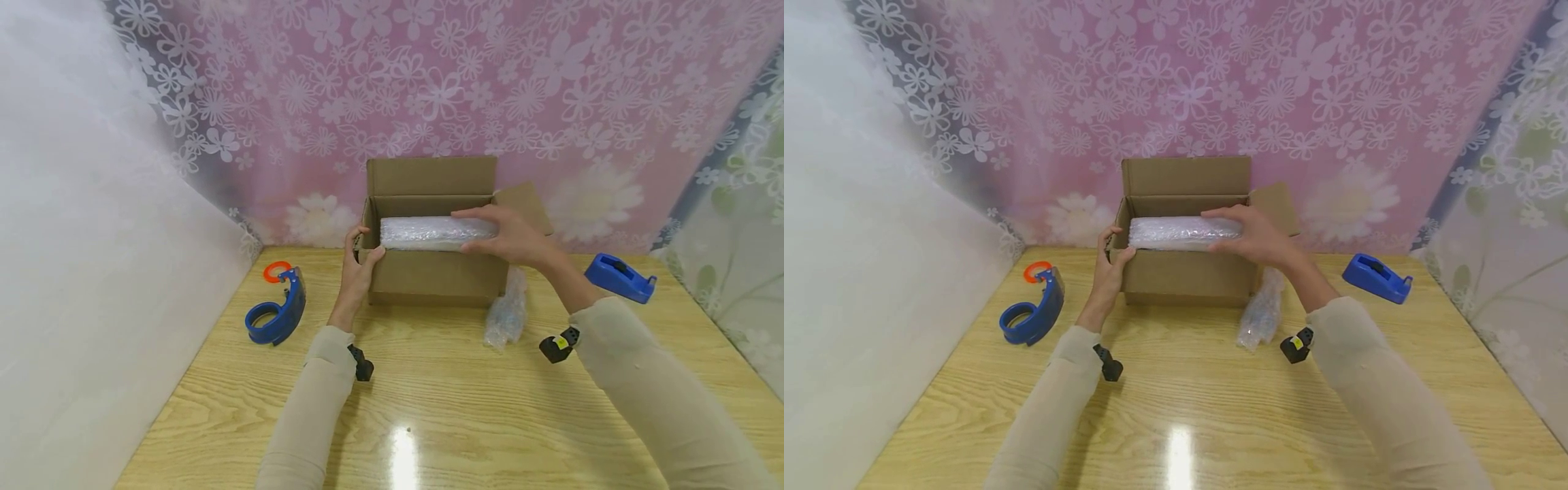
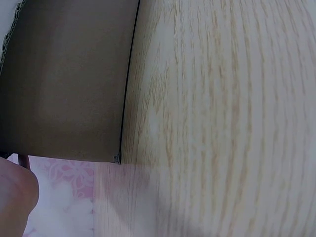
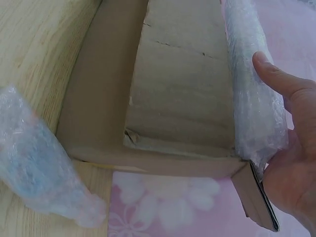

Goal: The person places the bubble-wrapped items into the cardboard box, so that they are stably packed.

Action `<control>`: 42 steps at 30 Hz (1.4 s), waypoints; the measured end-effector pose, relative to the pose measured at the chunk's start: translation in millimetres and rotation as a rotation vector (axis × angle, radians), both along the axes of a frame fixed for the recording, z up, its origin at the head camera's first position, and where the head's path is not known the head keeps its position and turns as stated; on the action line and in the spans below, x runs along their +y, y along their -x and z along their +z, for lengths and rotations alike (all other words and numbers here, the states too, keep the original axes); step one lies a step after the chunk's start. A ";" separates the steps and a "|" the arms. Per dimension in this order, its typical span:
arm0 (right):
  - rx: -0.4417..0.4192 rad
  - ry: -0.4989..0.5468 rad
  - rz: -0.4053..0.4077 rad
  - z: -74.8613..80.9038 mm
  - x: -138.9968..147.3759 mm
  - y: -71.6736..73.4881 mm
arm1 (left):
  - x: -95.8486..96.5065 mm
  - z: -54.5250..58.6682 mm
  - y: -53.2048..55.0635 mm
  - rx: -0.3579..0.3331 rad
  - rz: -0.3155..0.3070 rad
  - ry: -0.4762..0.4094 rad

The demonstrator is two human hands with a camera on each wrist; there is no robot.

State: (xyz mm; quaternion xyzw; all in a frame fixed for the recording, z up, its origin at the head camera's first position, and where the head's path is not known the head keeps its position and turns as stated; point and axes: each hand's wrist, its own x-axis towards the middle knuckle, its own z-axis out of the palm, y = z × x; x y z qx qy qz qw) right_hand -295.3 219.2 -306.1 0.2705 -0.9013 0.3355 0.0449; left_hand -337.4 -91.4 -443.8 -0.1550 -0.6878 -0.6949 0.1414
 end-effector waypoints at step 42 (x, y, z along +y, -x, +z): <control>-0.025 -0.050 -0.108 -28.6 -37.7 24.7 | -1.3 -0.7 2.0 -0.022 -0.023 -0.014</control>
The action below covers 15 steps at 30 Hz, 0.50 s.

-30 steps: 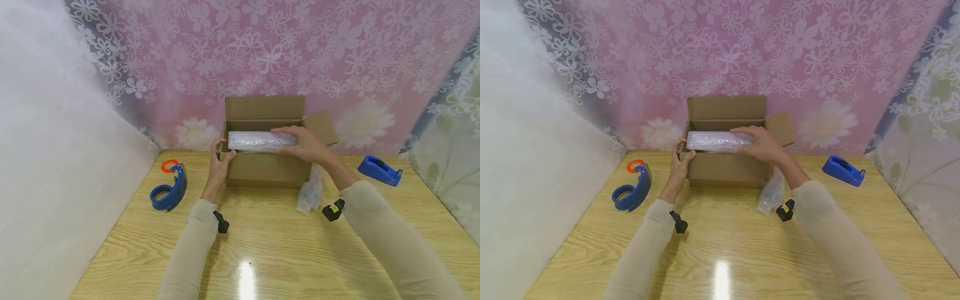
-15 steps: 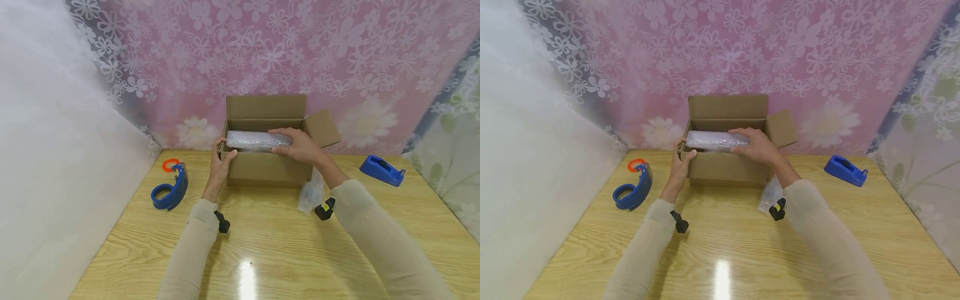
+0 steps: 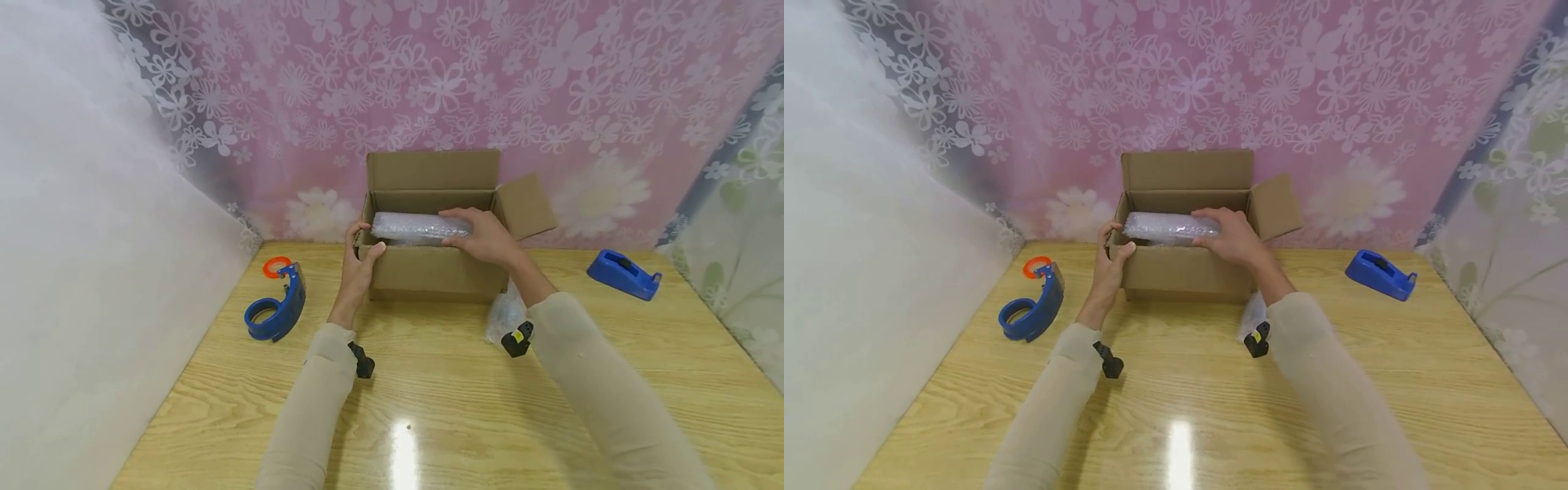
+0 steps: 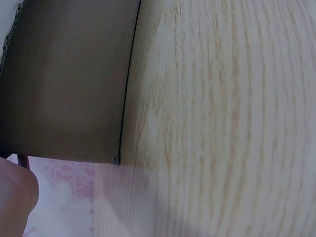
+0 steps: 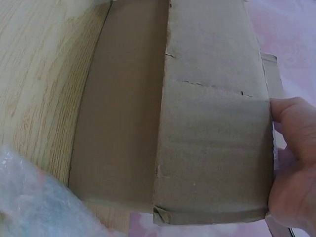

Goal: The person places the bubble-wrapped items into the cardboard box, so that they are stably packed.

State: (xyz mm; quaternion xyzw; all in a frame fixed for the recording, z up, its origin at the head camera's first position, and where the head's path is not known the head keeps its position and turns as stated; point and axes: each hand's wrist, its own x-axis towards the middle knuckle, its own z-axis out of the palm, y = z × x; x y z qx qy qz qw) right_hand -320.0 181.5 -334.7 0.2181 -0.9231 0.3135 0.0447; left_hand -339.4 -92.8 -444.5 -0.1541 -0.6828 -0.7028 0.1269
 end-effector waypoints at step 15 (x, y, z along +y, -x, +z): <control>-0.073 -0.038 0.004 1.5 -4.6 1.2 | 1.1 0.9 -1.2 0.011 0.012 -0.011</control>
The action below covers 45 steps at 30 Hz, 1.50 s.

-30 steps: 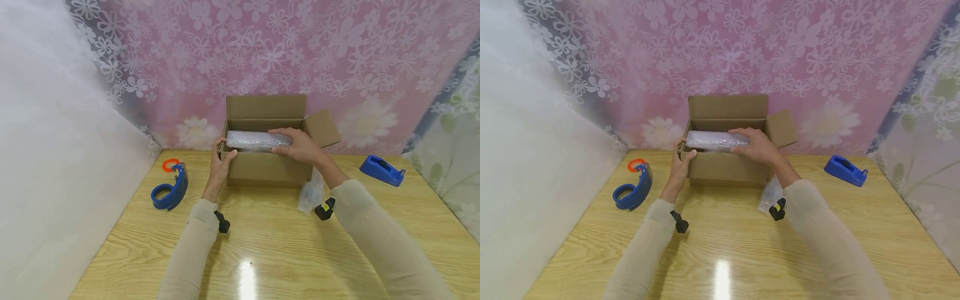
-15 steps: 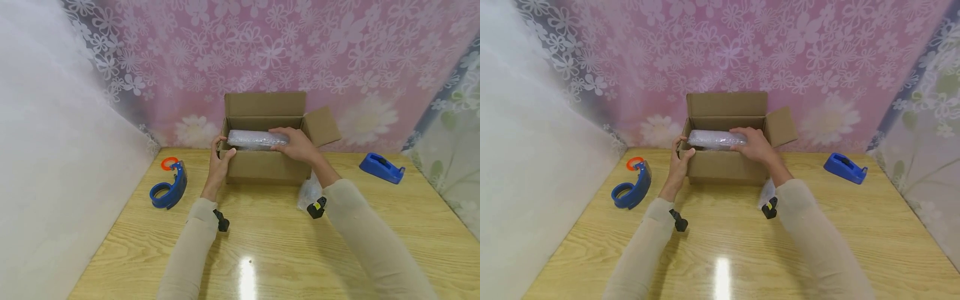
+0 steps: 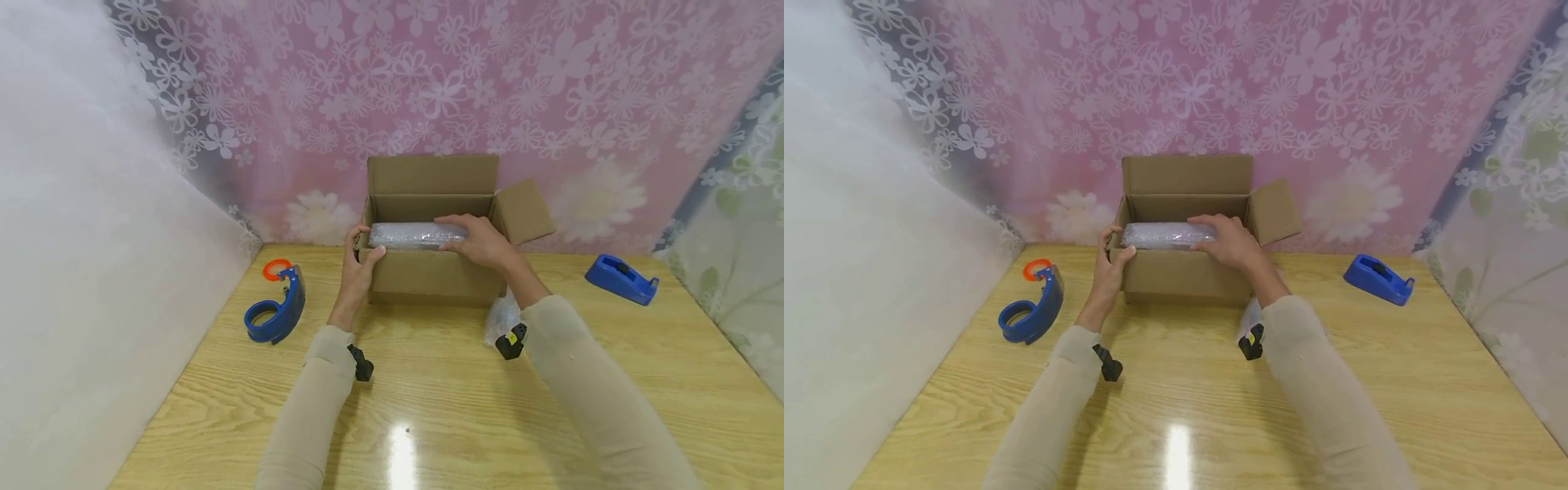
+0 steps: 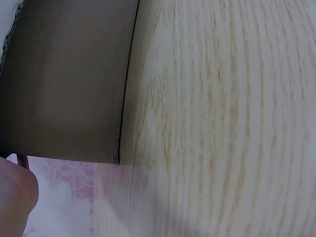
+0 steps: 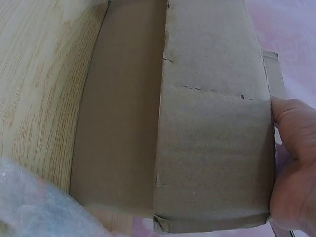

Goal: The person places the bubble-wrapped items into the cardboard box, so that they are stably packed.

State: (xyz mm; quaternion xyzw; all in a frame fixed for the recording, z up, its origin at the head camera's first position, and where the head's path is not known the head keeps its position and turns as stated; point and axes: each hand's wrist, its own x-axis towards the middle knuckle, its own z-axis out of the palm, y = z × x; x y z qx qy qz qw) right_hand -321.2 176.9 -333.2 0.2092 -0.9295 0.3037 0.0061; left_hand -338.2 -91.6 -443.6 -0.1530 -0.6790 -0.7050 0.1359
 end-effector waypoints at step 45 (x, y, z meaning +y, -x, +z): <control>0.324 -0.008 -0.147 -17.2 -5.4 -16.7 | -1.0 1.2 -2.5 -0.003 -0.006 0.032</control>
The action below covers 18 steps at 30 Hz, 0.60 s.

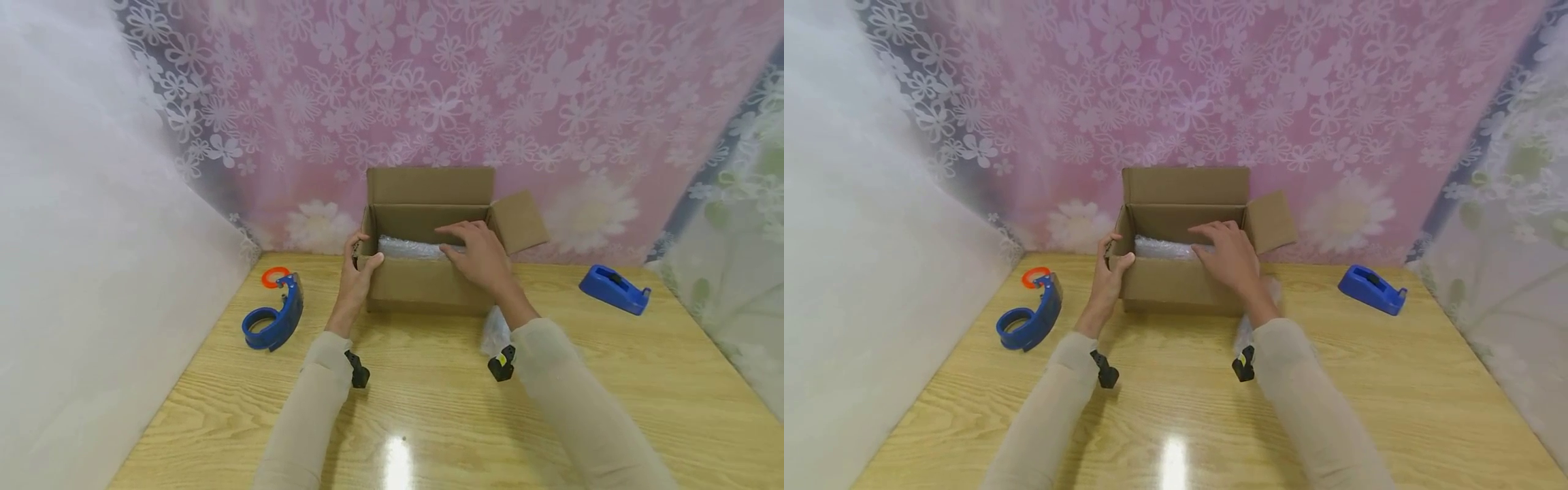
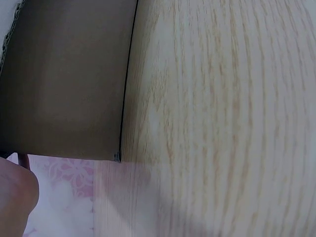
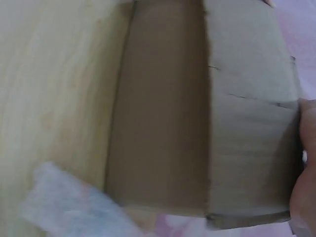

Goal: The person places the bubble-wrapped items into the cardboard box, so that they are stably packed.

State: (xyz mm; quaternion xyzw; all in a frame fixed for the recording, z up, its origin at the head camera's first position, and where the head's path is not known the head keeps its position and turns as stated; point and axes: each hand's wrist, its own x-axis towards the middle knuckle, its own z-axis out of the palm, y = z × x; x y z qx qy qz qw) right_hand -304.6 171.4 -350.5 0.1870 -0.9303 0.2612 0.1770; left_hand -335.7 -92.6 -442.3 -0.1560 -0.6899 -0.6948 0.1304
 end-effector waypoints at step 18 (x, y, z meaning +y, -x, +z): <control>0.152 0.123 0.353 -45.9 51.5 -64.8 | -49.2 12.1 -15.2 -0.033 -0.080 0.343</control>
